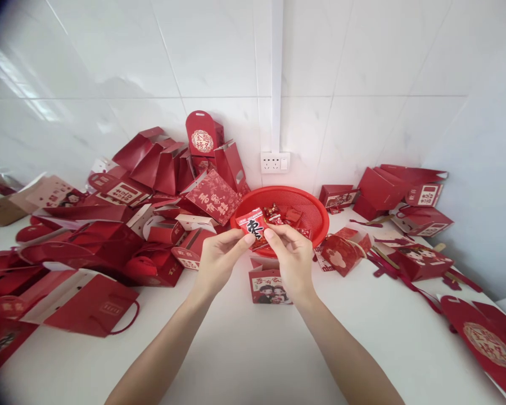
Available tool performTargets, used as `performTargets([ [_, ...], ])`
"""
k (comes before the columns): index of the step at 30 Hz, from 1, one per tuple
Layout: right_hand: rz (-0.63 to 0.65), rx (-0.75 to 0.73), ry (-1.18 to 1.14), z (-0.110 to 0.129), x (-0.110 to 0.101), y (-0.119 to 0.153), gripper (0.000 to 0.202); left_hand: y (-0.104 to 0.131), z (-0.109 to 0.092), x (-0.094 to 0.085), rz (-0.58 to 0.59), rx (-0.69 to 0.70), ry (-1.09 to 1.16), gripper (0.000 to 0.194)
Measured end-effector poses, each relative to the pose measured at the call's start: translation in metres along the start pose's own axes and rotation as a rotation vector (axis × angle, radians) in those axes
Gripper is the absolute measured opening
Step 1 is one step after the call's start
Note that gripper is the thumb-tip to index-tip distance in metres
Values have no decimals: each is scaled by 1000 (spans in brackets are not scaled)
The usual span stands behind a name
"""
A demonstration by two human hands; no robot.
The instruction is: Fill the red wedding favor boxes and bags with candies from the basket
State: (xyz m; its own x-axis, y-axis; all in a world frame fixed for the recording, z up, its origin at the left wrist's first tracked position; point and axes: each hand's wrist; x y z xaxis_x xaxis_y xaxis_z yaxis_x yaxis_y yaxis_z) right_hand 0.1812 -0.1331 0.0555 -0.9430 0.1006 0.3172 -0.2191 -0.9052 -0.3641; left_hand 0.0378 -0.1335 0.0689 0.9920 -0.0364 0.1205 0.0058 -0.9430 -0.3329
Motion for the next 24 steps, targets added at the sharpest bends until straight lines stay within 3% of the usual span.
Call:
performTargets([
  [11,47,49,-73,4,3,0,14,0,-2,0,-56,44,-10,24],
  [24,73,52,-32,6,-5,-6,15,-2,4,-1,-22,87,13,21],
])
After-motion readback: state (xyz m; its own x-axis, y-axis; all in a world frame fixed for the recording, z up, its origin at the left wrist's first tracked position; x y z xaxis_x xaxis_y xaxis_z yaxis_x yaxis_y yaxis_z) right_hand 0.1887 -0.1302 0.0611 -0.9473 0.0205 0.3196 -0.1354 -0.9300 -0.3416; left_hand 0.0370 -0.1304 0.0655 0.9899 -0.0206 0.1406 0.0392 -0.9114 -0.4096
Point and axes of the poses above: each hand's wrist, its own y-axis away from the middle knuckle, its own x-axis out of the palm, z = x × y, and after that the axes turned 3 degrees about -z, right-handed
